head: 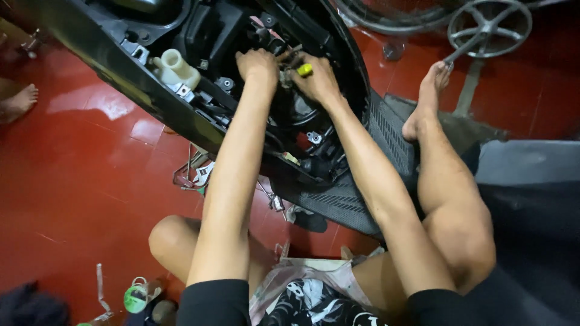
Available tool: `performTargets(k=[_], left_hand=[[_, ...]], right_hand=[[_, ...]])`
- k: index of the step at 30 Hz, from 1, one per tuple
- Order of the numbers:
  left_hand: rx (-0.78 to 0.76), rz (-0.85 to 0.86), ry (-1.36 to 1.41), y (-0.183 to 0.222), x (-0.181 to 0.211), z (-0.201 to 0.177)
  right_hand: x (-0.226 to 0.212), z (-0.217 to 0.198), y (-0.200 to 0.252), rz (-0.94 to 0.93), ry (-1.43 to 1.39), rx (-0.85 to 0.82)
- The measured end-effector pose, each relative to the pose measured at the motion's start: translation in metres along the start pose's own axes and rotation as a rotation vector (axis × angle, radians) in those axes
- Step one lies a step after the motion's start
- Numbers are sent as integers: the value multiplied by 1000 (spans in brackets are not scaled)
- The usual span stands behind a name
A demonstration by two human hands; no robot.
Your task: Servicing a motorcycle engine by cleaning internal components with a brush and inspecting parts.
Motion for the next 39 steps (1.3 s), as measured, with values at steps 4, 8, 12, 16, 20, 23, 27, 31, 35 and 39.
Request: performTargets(k=[4, 8, 12, 16, 20, 23, 27, 31, 35, 39], left_hand=[[-12, -5, 20, -4, -1, 4], [-14, 7, 18, 2, 4, 1], [-61, 18, 22, 2, 11, -1], [1, -16, 91, 2, 12, -2], [10, -23, 67, 6, 13, -5], [36, -111, 185, -22, 14, 8], [14, -41, 78, 2, 15, -9], [-23, -14, 52, 8, 15, -4], [35, -1, 85, -6, 18, 0], [-15, -10, 62, 6, 16, -4]], right_hand=[[2, 1, 4, 411, 67, -138], [-12, 0, -5, 65, 172, -57], [28, 26, 2, 181, 357, -363], [37, 14, -16, 376, 554, -570], [19, 21, -9, 400, 315, -689], [43, 23, -11, 239, 312, -447], [23, 13, -7, 213, 268, -399], [5, 8, 5, 44, 270, -339], [23, 3, 11, 165, 398, -322], [37, 14, -18, 201, 660, -478]])
Point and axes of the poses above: each hand's wrist, its own y-axis away from the middle knuckle, its own z-axis out of the palm, x = y × z, the point moved 7 cm from there along -y, towards the middle knuckle, and after that the axes turned 1 degree about -z, right-handed, at the moved point
